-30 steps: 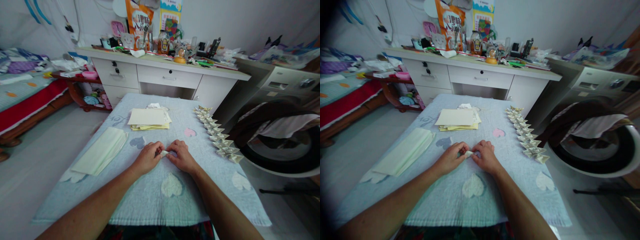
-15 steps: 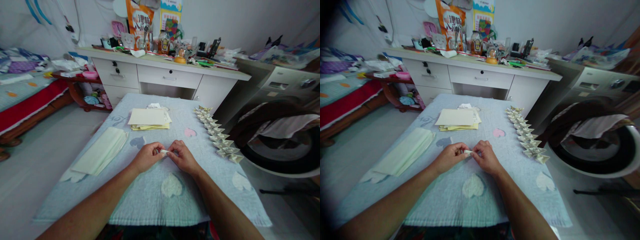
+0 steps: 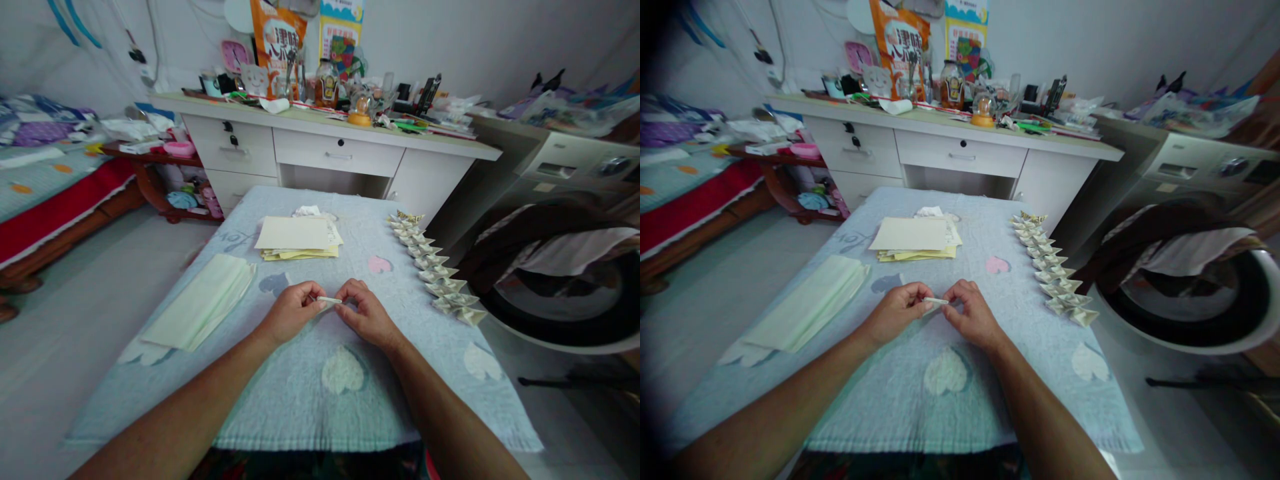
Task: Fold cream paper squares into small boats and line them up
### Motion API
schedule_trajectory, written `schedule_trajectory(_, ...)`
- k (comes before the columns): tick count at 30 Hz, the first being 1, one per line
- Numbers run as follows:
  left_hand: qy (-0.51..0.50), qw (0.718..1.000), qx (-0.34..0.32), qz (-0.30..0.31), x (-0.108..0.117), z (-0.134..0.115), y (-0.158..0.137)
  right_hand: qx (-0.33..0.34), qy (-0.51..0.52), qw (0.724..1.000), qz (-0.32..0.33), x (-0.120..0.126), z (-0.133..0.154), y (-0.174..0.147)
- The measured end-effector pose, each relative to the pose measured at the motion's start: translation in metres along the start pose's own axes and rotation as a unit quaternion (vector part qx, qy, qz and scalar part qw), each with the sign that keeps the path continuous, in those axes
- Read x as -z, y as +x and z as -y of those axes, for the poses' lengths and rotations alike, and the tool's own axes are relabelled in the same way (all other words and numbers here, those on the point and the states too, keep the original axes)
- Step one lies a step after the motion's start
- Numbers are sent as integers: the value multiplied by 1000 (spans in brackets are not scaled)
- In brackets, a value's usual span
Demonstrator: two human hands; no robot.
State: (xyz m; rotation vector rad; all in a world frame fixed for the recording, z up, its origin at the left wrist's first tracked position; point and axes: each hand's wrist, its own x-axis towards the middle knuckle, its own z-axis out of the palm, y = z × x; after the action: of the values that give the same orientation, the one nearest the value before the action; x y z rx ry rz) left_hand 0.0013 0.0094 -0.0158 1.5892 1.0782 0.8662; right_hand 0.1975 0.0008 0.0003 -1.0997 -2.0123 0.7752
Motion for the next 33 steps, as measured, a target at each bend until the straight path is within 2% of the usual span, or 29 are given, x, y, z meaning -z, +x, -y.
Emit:
schedule_trajectory(13,33,999,-4,-10,-1,-8,-2,3,40,999,-17,-1,-3,1)
schedule_trajectory(25,28,999,-14,-4,0,-3,-1,-1,41,999,-7,-2,-2,1)
schedule_trajectory(33,33,999,-8,1,-1,-5,-2,-30,76,997,-3,0,-7,3)
